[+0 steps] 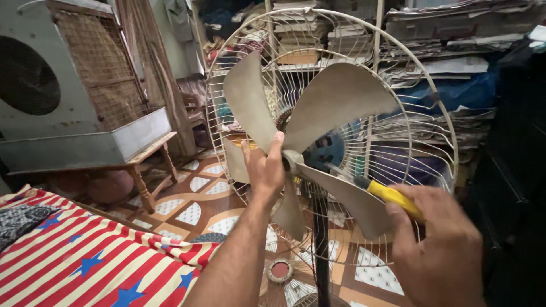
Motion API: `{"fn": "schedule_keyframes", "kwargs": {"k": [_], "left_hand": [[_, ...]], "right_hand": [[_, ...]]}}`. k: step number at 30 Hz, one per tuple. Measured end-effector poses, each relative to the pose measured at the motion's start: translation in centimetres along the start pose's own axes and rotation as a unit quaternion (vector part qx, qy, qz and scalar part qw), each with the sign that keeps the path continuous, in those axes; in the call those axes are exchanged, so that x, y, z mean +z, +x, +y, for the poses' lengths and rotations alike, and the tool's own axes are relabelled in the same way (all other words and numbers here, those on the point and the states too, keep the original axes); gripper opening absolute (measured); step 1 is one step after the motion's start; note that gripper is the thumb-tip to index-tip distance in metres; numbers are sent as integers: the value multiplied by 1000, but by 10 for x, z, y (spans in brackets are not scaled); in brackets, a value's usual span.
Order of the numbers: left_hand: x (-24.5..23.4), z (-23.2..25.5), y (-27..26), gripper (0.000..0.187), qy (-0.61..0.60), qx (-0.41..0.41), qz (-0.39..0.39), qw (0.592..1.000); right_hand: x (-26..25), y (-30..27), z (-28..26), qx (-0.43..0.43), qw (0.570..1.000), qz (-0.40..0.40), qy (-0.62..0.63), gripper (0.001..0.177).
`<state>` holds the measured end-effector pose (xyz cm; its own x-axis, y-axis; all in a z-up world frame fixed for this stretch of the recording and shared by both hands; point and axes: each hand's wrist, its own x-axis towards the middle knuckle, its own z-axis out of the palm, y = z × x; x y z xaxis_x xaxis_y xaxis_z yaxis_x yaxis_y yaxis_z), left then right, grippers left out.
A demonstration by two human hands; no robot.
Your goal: The person uses a yellow screwdriver to tighten the central hub of a standing fan's blades. They repeatedly rotate the fan head and adjust the screwdriver to secure the blades in place.
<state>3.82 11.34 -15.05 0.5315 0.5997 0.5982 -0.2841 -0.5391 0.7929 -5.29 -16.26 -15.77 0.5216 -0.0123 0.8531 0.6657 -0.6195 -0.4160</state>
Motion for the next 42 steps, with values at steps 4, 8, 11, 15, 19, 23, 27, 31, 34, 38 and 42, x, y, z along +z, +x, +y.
{"fn": "schedule_keyframes", "kwargs": {"k": [4, 8, 11, 15, 19, 23, 27, 31, 34, 38, 42], "left_hand": [[-1, 1, -3, 61, -21, 23, 7, 999], [-6, 18, -26, 61, -27, 25, 140, 989], [-15, 39, -64, 49, 85, 208, 239, 945], [-14, 84, -110, 32, -80, 218, -37, 972], [-3, 123, -112, 35, -86, 56, -53, 993], [-19, 141, -92, 35, 50, 13, -105, 993], [-50, 152, -82, 33, 282, 99, -98, 949], [-67, 167, -91, 29, 302, 213, -51, 928], [-74, 172, -99, 27, 338, 186, -76, 920], [-68, 178, -98, 28, 399, 162, -89, 898], [-58, 186, -89, 26, 346, 233, -41, 908]], "right_hand": [[-10, 13, -10, 21, 998, -49, -34, 29], [-11, 20, -20, 84, 995, -43, 30, 28], [-10, 20, -22, 118, 990, -28, 79, 29], [0, 26, -33, 95, 986, -81, 108, 25], [6, 29, -41, 58, 983, -109, 135, 29], [-19, 34, -23, -195, 973, 85, -86, 48], [-22, 64, 3, -185, 953, 166, -173, 77], [-8, 88, 32, -112, 992, 55, 20, 53], [0, 94, 50, -95, 993, 67, 5, 43], [0, 99, 69, -75, 995, 56, 19, 47], [1, 101, 76, -70, 996, 47, 41, 44]]}}
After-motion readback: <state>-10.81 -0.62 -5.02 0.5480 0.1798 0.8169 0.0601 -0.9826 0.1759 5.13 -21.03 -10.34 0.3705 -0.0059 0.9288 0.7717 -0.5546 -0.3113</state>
